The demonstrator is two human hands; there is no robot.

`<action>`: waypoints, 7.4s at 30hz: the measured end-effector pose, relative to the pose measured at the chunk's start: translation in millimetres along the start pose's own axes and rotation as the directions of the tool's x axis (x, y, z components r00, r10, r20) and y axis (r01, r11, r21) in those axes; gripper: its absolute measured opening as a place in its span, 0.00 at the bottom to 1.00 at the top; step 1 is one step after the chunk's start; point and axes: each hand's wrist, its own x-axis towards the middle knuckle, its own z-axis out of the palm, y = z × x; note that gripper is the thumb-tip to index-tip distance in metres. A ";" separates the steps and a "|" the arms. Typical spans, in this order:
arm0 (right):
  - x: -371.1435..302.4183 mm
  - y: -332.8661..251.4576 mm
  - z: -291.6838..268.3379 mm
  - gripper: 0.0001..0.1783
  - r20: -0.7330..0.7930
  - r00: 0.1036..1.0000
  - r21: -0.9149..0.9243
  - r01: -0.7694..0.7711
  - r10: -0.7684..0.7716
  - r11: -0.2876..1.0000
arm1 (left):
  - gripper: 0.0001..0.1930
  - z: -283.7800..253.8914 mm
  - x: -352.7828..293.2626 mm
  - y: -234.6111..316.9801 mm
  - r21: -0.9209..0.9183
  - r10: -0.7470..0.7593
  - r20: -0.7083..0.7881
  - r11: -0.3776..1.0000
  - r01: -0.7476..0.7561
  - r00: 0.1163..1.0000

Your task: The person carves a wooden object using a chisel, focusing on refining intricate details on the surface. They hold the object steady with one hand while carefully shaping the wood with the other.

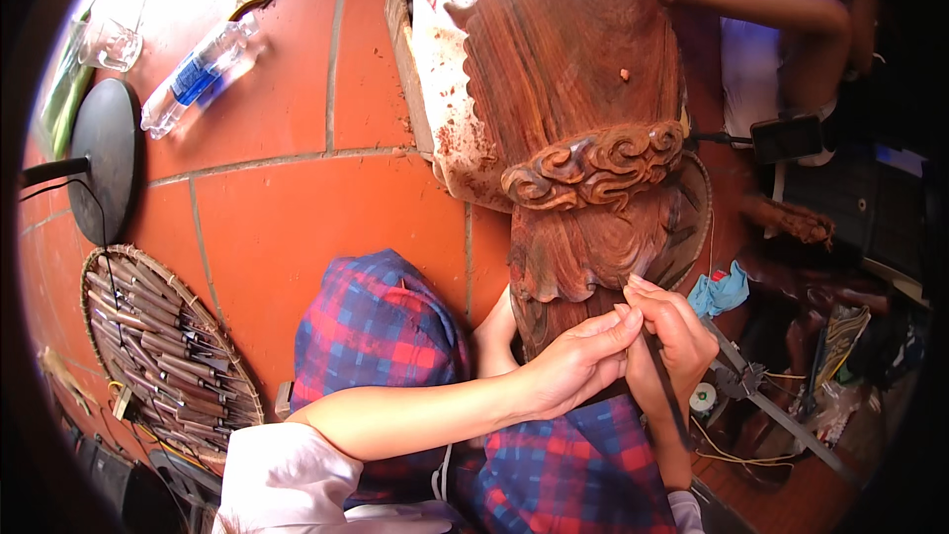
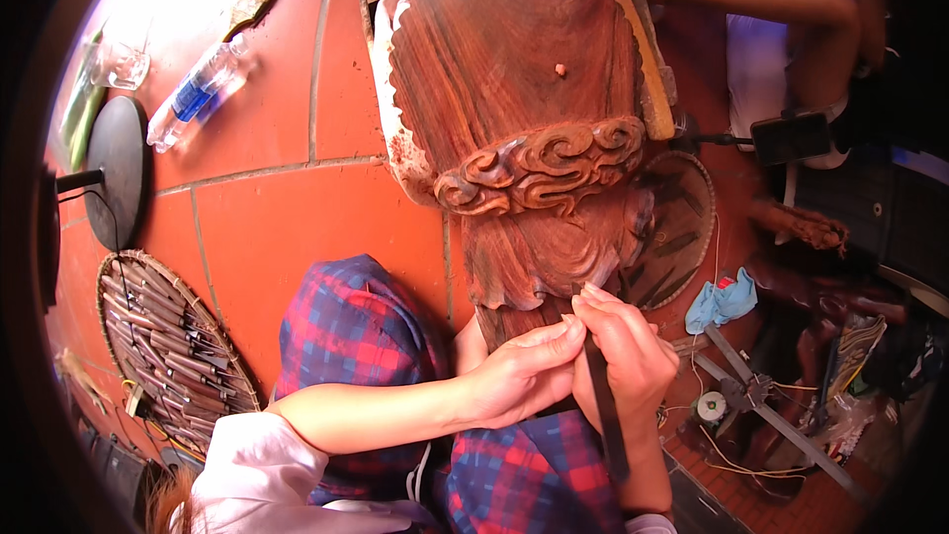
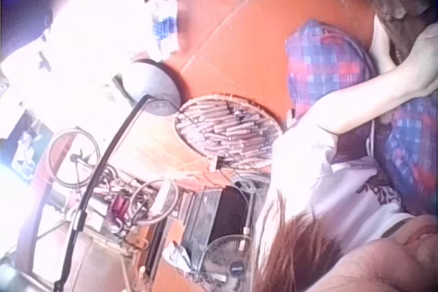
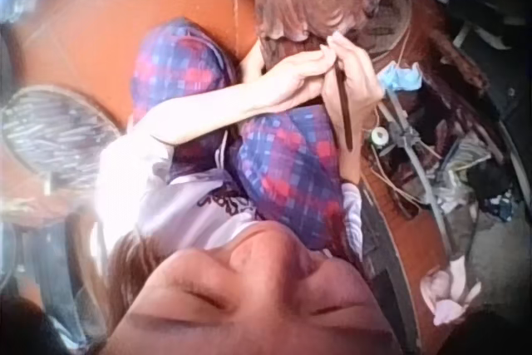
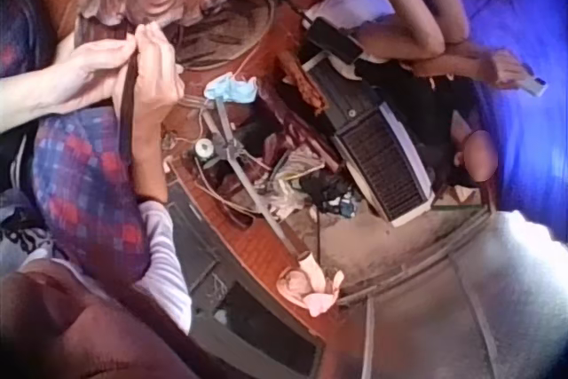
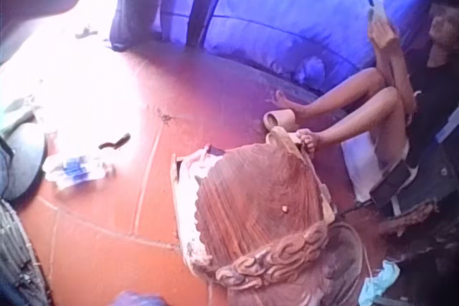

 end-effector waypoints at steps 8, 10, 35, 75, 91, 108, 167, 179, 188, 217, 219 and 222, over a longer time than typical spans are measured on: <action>-1.7 0.2 -0.9 0.09 0.023 1.000 0.001 -0.009 0.009 1.000 | 0.21 -6.6 -0.8 -1.3 0.000 -0.025 0.013 1.000 0.025 1.000; 4.1 2.7 -5.0 0.09 -0.043 0.995 0.049 -0.089 0.091 0.995 | 0.21 -4.1 14.4 2.0 0.051 -0.035 0.093 0.998 0.031 0.995; -11.1 5.1 8.4 0.06 -0.176 0.979 0.040 -0.100 0.105 0.994 | 0.20 -2.0 15.2 2.9 0.235 -0.071 0.028 0.970 0.062 0.997; -1.1 -7.5 6.6 0.06 -0.051 0.988 0.160 -0.134 0.144 0.978 | 0.20 -1.9 2.6 18.5 0.193 -0.051 0.050 0.980 0.041 0.997; -4.3 -8.4 11.1 0.05 -0.065 0.995 0.097 -0.074 0.081 0.993 | 0.21 0.4 -6.8 20.4 0.164 -0.058 0.049 0.985 0.049 0.997; -2.6 -3.2 7.7 0.07 -0.063 0.996 0.126 -0.056 0.064 0.990 | 0.21 -2.1 -0.1 17.5 0.195 -0.052 0.062 0.980 0.039 0.997; 7.2 0.9 -5.2 0.08 -0.005 0.998 0.102 -0.067 0.067 0.993 | 0.22 -2.6 10.9 8.9 0.104 -0.022 0.122 0.995 0.009 0.992; 2.2 -6.1 -1.1 0.08 -0.065 0.989 0.051 -0.129 0.132 0.990 | 0.22 -3.9 21.5 7.6 0.137 -0.011 0.135 0.991 -0.008 0.991; -10.0 -2.3 -7.4 0.09 -0.174 0.980 0.232 -0.053 0.095 0.971 | 0.16 -5.2 -3.9 7.0 0.314 -0.095 0.114 0.948 0.055 0.989; -14.8 1.2 -2.5 0.05 -0.203 0.927 0.472 -0.190 0.315 0.861 | 0.20 -19.0 2.3 7.7 0.232 -0.064 0.188 0.973 0.019 0.980; -16.8 19.7 -14.2 0.07 -0.192 0.917 0.658 -0.144 0.349 0.739 | 0.18 -21.0 8.3 10.1 0.318 -0.101 0.252 0.948 0.017 0.962; -9.8 33.7 -17.3 0.08 -0.092 0.897 0.805 -0.188 0.432 0.563 | 0.16 -14.0 5.5 10.5 0.549 -0.049 0.202 0.833 -0.072 0.978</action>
